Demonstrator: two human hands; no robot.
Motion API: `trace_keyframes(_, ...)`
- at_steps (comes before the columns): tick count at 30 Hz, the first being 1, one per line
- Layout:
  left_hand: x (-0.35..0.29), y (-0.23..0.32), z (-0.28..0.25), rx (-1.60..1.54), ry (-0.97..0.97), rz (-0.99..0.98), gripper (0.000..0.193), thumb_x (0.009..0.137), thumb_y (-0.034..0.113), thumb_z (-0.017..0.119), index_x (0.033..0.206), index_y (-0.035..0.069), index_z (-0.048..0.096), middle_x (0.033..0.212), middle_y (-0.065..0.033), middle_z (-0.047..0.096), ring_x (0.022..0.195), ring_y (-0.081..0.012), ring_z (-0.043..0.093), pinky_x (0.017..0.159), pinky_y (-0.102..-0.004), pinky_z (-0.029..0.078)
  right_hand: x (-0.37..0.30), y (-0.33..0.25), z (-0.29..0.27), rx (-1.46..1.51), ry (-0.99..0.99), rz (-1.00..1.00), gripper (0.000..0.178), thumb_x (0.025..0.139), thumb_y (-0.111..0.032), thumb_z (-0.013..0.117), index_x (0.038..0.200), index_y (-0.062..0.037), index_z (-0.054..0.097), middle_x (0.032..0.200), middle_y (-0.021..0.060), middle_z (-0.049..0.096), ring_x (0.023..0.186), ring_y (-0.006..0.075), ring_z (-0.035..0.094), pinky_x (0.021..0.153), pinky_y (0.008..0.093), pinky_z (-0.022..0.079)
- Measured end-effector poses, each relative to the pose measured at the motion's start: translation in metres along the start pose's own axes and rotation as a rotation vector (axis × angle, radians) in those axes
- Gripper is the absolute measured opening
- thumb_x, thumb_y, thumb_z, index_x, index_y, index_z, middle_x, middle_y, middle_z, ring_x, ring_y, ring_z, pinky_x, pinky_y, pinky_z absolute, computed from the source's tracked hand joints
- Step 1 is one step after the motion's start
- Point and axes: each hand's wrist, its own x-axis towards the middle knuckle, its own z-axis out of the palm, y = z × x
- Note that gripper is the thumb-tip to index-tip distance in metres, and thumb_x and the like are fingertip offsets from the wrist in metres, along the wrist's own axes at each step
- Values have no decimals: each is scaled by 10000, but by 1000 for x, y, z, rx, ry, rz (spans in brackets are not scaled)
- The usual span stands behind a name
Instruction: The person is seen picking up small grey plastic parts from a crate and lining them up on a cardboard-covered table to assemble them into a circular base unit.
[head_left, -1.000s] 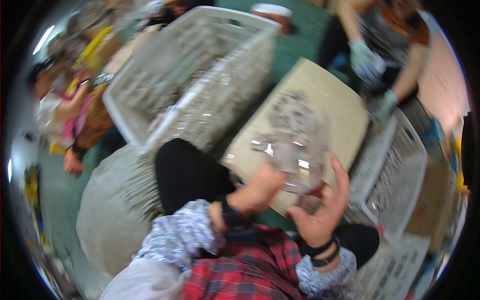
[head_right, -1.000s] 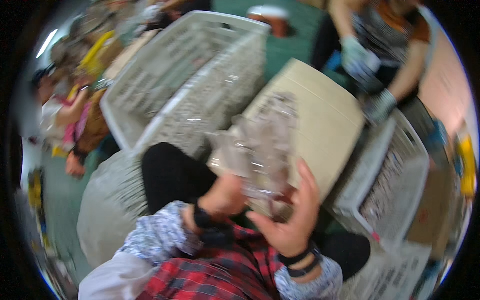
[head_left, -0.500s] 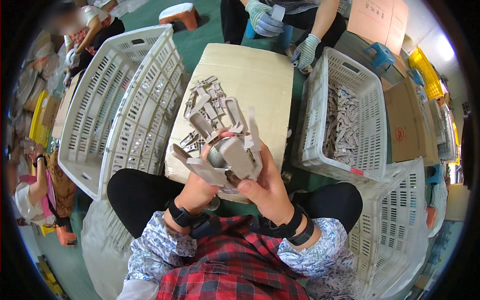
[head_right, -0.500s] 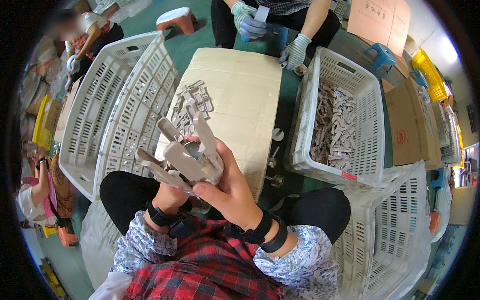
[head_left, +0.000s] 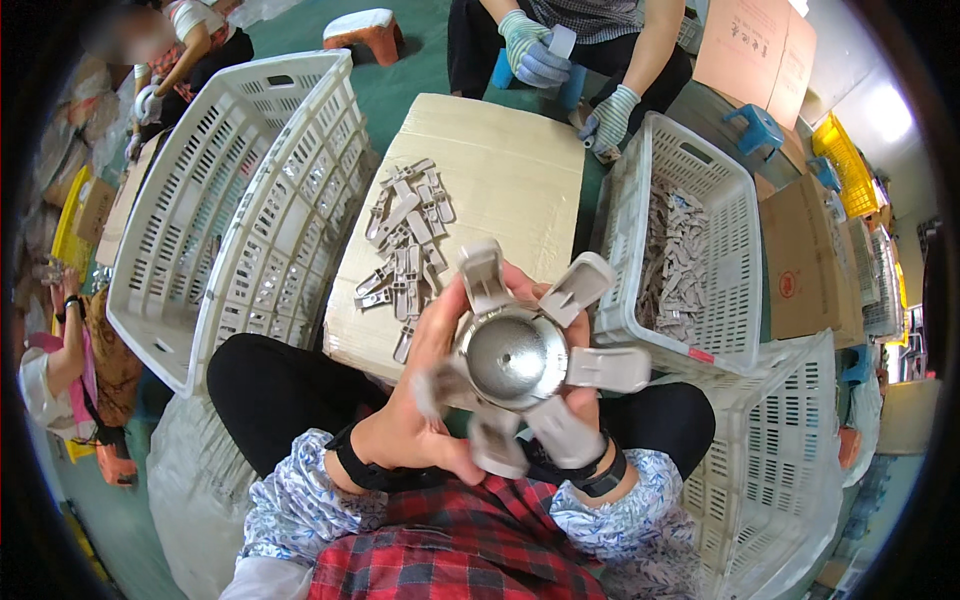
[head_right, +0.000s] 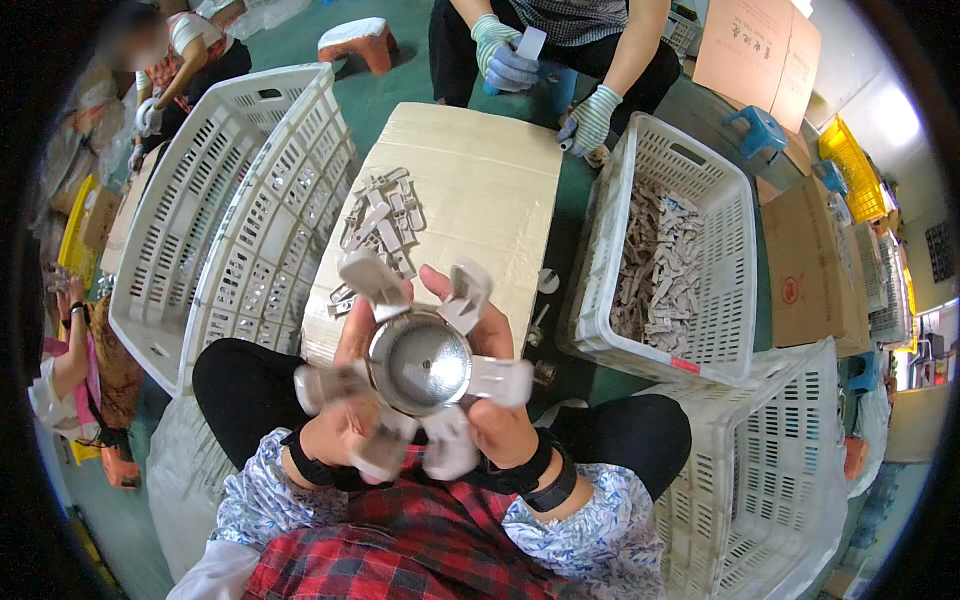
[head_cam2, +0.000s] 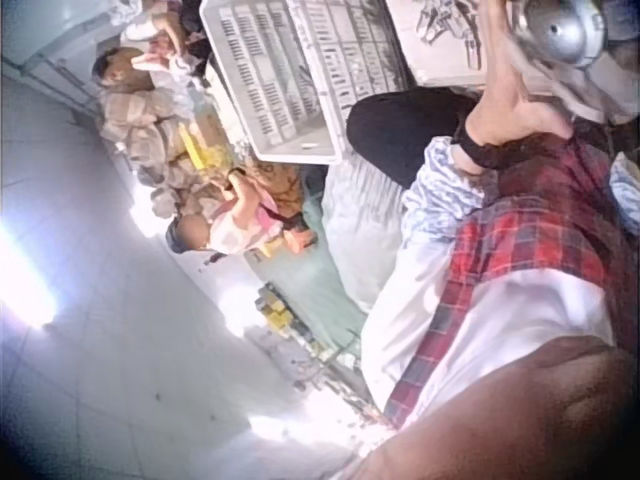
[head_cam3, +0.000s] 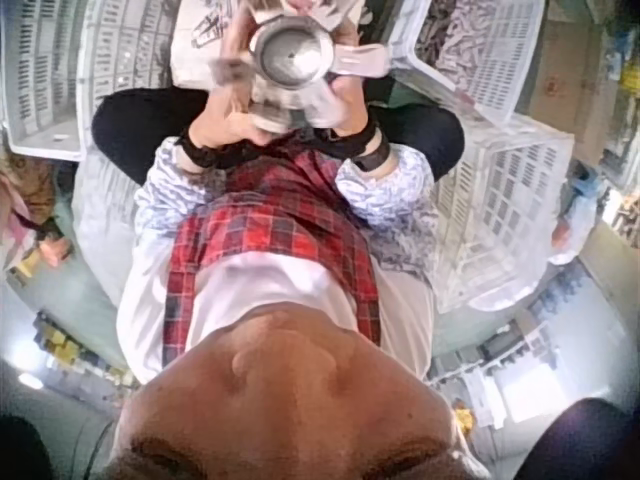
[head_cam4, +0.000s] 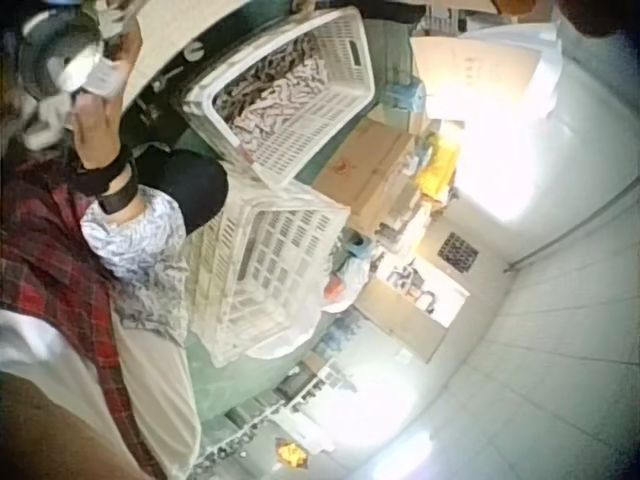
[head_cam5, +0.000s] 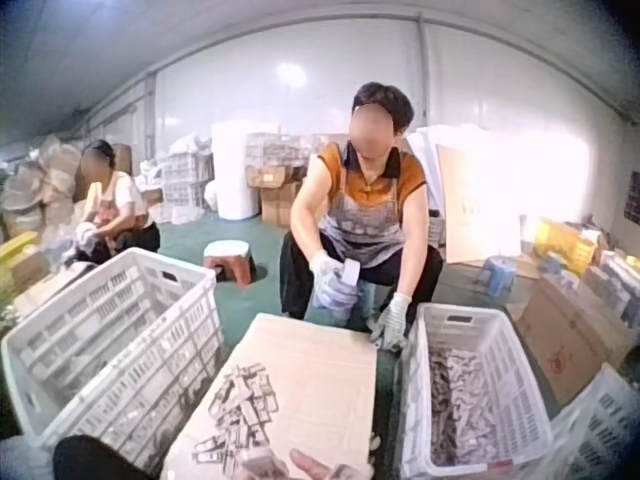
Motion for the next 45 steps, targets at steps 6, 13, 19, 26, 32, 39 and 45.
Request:
trace_keyframes(6, 22, 54, 27, -236, 230, -316, 1475, 567, 803, 766, 1578, -5, 58, 1556, -153, 316, 1493, -301, 250, 1204, -462, 242, 8, 3, -6, -201, -52, 92, 957, 823, -584, 704, 1499, 5, 367, 1514, 135, 366, 1383, 260, 409, 1146, 398, 317)
trace_keyframes(13, 31, 58, 30, -417, 180, -42, 1157, 568, 706, 860, 1347, 7, 368, 1325, -187, 470, 1280, -273, 508, 1086, -421, 417, 9, 0, -11, -412, -255, -220, 877, 853, -558, 674, 1492, -24, 399, 1501, 252, 336, 1385, 369, 391, 1135, 451, 313)
trace_keyframes(19, 29, 59, 18, -357, 171, -208, 1073, 624, 811, 745, 1265, 10, 428, 1243, -154, 472, 1201, -257, 520, 1016, -403, 440, -1, 7, -6, -523, -226, -217, 858, 865, -536, 666, 1471, 11, 400, 1460, 254, 392, 1369, 370, 402, 1125, 454, 315)
trace_keyframes(26, 18, 51, 17, -228, 255, -260, 1065, 654, 884, 647, 1241, 19, 444, 1158, -82, 450, 1140, -182, 490, 959, -338, 417, -4, 2, 1, -465, -172, -67, 847, 870, -567, 643, 1441, 22, 435, 1413, 234, 426, 1325, 348, 434, 1101, 442, 330)
trace_keyframes(32, 31, 64, 19, -374, 214, -372, 1103, 618, 892, 666, 1271, 35, 434, 1228, -80, 461, 1162, -177, 499, 998, -330, 403, -5, 6, -8, -499, -92, -88, 863, 890, -589, 614, 1454, 33, 413, 1427, 222, 415, 1307, 338, 455, 1097, 423, 335)
trace_keyframes(39, 29, 18, 11, -261, 191, -187, 1357, 627, 801, 744, 1574, 22, 163, 1546, -140, 346, 1404, -234, 389, 1150, -409, 331, 6, 2, -4, -248, 118, 16, 1133, 734, -834, 615, 1453, 11, 383, 1426, 143, 475, 1241, 219, 550, 1058, 379, 455)
trace_keyframes(45, 11, -1, 17, -190, 65, -101, 1120, 742, 199, 883, 1587, 64, 160, 1545, -107, 357, 1410, -219, 388, 1153, -369, 323, 3, 1, -1, -224, 48, -80, 997, 868, -749, 543, 1473, 26, 372, 1473, 181, 441, 1380, 267, 427, 1152, 395, 307)
